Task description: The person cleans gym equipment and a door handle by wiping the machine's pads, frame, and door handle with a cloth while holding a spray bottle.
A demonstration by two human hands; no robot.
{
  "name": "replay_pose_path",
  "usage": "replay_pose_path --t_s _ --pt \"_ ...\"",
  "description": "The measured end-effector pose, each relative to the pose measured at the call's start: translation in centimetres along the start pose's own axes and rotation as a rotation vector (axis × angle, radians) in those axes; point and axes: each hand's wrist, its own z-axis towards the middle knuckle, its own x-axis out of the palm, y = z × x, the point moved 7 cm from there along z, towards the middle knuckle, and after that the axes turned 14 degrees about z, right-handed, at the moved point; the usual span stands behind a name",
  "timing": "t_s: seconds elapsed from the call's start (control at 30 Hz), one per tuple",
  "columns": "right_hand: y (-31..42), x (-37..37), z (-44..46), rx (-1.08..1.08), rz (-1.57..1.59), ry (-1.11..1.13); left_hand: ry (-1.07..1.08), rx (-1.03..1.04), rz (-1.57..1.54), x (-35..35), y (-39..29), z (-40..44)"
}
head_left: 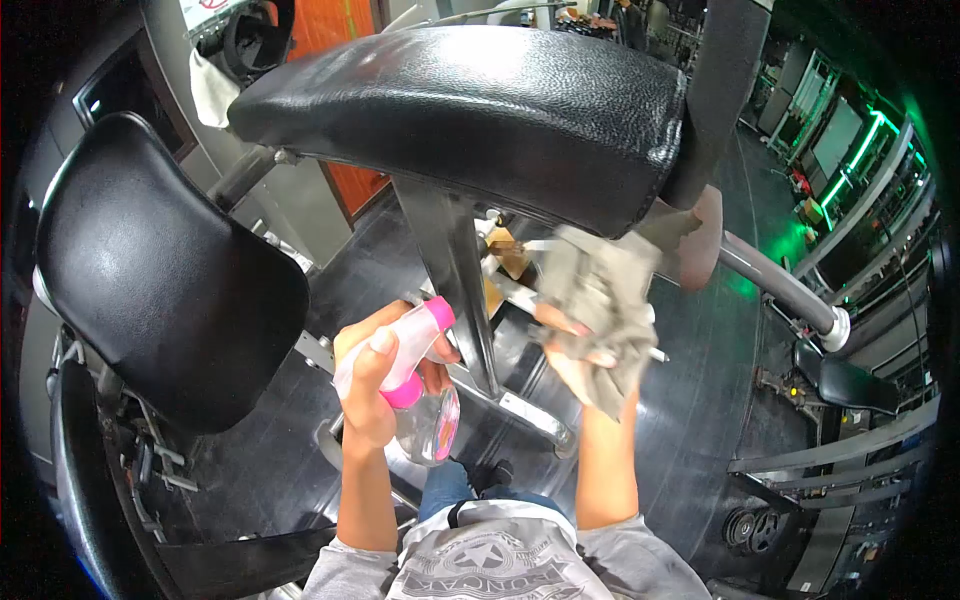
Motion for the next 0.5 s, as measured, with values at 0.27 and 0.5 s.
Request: replay_pose_path --t_s 0.27,0.5 --pt "2.3 1.8 -1.6 -0.233 -0.437 -0.145 0.014 -0.010 0.057 1.6 0.1 0.4" --pt "1.8 2.1 -2.5 -0.195 -0.361 -0.084 0.082 0.012 0.015 3.6 0.3 0.9"
